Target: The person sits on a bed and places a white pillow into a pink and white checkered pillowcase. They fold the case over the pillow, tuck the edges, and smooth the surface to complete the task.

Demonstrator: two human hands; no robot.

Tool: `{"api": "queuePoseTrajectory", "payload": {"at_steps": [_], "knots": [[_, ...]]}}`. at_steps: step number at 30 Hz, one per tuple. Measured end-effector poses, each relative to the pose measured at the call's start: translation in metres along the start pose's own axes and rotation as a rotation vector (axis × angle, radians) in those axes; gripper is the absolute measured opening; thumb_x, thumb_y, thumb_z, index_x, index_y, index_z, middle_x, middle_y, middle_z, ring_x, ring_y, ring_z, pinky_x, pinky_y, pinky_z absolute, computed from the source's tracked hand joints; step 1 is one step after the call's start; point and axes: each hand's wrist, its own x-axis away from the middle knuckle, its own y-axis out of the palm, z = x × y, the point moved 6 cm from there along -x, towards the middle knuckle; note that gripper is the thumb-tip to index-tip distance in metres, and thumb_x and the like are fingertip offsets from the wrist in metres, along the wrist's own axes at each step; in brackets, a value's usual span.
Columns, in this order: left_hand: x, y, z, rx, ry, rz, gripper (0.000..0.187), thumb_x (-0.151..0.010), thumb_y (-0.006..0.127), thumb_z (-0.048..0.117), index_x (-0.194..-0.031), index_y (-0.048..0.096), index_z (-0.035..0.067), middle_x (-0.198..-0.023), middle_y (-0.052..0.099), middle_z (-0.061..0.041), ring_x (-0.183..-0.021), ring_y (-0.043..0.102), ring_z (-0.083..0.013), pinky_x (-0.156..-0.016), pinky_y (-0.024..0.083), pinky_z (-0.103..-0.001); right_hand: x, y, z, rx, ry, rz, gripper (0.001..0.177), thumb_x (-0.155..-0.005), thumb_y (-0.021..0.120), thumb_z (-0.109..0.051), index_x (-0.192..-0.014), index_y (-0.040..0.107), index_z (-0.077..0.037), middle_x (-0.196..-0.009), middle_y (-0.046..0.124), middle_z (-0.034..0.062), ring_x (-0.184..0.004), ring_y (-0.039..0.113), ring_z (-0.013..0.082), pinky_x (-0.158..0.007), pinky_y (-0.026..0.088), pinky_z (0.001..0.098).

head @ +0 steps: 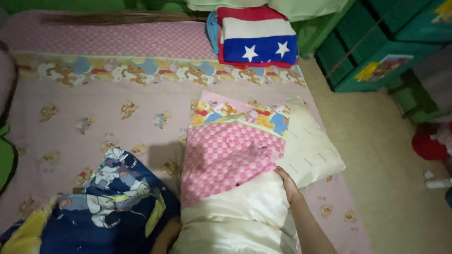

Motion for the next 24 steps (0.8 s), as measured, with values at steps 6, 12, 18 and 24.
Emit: {"api": "queuePoseTrajectory", "payload": {"at_steps": [6, 12, 18, 24], "knots": [[0.010, -0.003, -0.032, -0.251, 0.041, -0.093, 0.043, -0.091, 0.054, 0.043, -0.123, 0.072, 0.020, -0.115, 0.076, -0.010, -0.098, 0.071, -0.0331, -0.083, 0.055, -0.042, 0.045, 0.028, -0.021, 0.039, 0.071, 0.004, 0.093, -0.085, 0.077, -0.042, -0.160, 0.035, -0.006, -0.155, 0.043, 0.0284, -0.141, 0.045, 0.0427, -0.117, 0.036, 0.0571], [-0.032, -0.012, -0.035, -0.461, 0.082, -0.173, 0.051, -0.089, 0.054, 0.055, -0.113, 0.077, 0.016, -0.114, 0.075, -0.012, -0.102, 0.070, -0.0347, -0.088, 0.055, -0.044, 0.065, 0.031, -0.036, 0.162, -0.114, 0.054, 0.058, -0.090, 0.068, -0.032, -0.134, 0.050, 0.001, -0.122, 0.057, 0.0187, -0.116, 0.052, 0.0288, -0.098, 0.040, 0.0415], [0.023, -0.082, 0.134, -0.820, 0.427, 0.662, 0.027, -0.092, 0.047, 0.034, -0.102, 0.066, 0.018, -0.092, 0.066, -0.007, -0.078, 0.061, -0.0256, -0.067, 0.048, -0.043, 0.104, 0.031, -0.042, -0.294, -0.018, 0.217, 0.052, -0.095, 0.041, -0.027, -0.138, 0.059, -0.005, -0.145, 0.057, 0.0172, -0.130, 0.052, 0.0296, -0.111, 0.038, 0.0360], [0.125, -0.091, 0.309, -0.628, 0.837, 0.983, 0.035, -0.098, 0.046, 0.031, -0.116, 0.067, 0.009, -0.103, 0.067, -0.012, -0.080, 0.060, -0.0271, -0.066, 0.051, -0.041, 0.081, 0.007, -0.024, -0.150, -0.070, 0.137, 0.042, -0.106, 0.044, -0.013, -0.144, 0.055, -0.001, -0.133, 0.064, 0.0189, -0.116, 0.062, 0.0260, -0.099, 0.050, 0.0347]]}}
